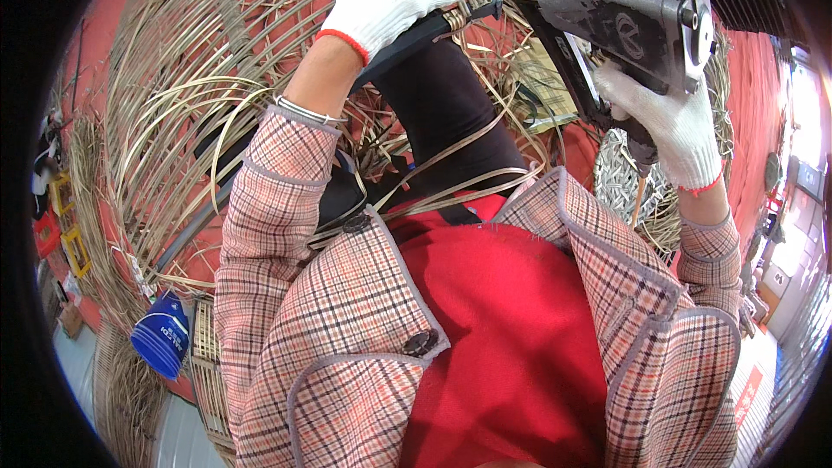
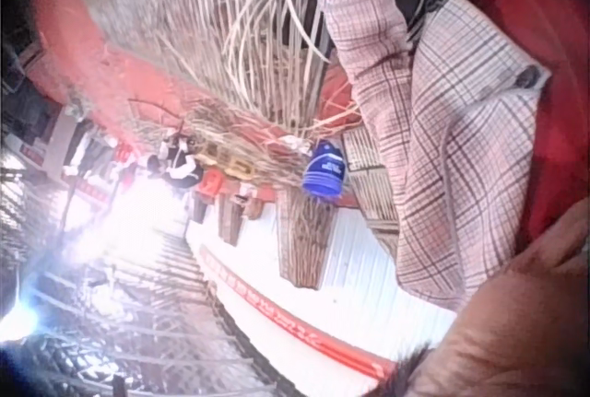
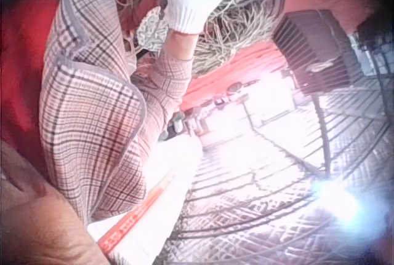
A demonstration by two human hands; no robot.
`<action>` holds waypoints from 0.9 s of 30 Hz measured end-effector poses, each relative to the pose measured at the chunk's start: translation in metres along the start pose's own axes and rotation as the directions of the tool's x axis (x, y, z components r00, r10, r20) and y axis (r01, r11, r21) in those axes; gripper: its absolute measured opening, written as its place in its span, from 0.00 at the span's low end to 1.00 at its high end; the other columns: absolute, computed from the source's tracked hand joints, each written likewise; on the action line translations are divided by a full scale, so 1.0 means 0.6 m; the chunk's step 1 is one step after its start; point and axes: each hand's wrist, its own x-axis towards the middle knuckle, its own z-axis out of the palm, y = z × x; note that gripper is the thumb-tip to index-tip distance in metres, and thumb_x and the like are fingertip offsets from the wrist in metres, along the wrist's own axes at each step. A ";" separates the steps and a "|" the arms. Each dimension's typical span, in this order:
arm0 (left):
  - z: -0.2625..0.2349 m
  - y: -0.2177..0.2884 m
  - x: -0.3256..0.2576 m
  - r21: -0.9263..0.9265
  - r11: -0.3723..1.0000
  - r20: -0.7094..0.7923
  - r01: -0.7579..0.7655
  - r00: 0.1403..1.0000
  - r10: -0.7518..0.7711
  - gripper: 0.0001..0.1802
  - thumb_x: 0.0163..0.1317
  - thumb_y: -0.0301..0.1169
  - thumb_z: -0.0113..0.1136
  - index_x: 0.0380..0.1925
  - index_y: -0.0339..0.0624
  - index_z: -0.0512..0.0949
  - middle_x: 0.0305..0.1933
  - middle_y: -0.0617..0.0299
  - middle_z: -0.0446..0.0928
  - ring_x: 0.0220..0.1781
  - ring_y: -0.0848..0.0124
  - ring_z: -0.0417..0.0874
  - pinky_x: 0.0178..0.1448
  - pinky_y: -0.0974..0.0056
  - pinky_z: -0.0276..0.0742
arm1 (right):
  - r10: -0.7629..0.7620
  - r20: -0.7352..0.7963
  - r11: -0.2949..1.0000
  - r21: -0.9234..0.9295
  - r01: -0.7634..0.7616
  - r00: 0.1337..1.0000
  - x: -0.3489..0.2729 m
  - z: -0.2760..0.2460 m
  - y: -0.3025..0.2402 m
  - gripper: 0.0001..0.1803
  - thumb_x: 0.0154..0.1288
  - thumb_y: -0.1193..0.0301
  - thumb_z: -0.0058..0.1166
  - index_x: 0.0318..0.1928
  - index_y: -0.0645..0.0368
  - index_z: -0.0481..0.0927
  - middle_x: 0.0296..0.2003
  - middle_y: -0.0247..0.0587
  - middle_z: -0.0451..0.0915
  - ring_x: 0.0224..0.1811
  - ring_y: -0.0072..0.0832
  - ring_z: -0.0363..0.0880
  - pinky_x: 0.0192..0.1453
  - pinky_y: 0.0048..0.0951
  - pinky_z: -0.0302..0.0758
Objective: The person weaves thin bamboo strips into a metal chair frame, threading them through the ribs and securing them with a pneumatic stapler. They repeatedly adjust the strips and staple them in place while seated on the floor.
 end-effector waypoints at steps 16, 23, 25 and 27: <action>0.037 -0.007 -0.003 0.142 0.982 -0.179 -0.122 0.973 0.146 0.20 0.53 0.48 0.67 0.19 0.41 0.82 0.24 0.49 0.79 0.31 0.51 0.83 0.38 0.50 0.76 | -0.068 0.160 0.991 -0.106 0.086 0.985 0.022 0.012 -0.031 0.22 0.61 0.74 0.71 0.56 0.61 0.82 0.48 0.34 0.86 0.49 0.21 0.82 0.55 0.27 0.79; 0.042 -0.009 -0.004 0.154 0.975 -0.201 -0.159 0.961 0.189 0.19 0.53 0.47 0.66 0.18 0.42 0.81 0.23 0.50 0.79 0.31 0.51 0.83 0.37 0.51 0.76 | -0.008 0.186 0.989 -0.142 0.035 0.982 0.035 0.011 -0.045 0.23 0.61 0.73 0.71 0.57 0.61 0.81 0.47 0.35 0.86 0.48 0.22 0.82 0.55 0.27 0.79; 0.046 -0.010 -0.003 0.150 0.977 -0.223 -0.154 0.957 0.185 0.19 0.53 0.46 0.66 0.19 0.42 0.81 0.23 0.50 0.79 0.30 0.51 0.83 0.37 0.50 0.76 | -0.041 0.171 0.970 -0.228 0.081 0.984 0.038 0.013 -0.052 0.23 0.61 0.72 0.71 0.56 0.62 0.82 0.45 0.35 0.86 0.45 0.20 0.83 0.51 0.26 0.79; 0.050 -0.010 -0.002 0.147 0.978 -0.233 -0.148 0.956 0.180 0.18 0.53 0.46 0.66 0.19 0.42 0.80 0.24 0.50 0.79 0.30 0.51 0.82 0.37 0.50 0.76 | 0.017 0.147 0.959 -0.281 0.025 0.989 0.035 0.013 -0.062 0.22 0.61 0.71 0.71 0.54 0.62 0.82 0.41 0.34 0.86 0.39 0.19 0.82 0.44 0.24 0.79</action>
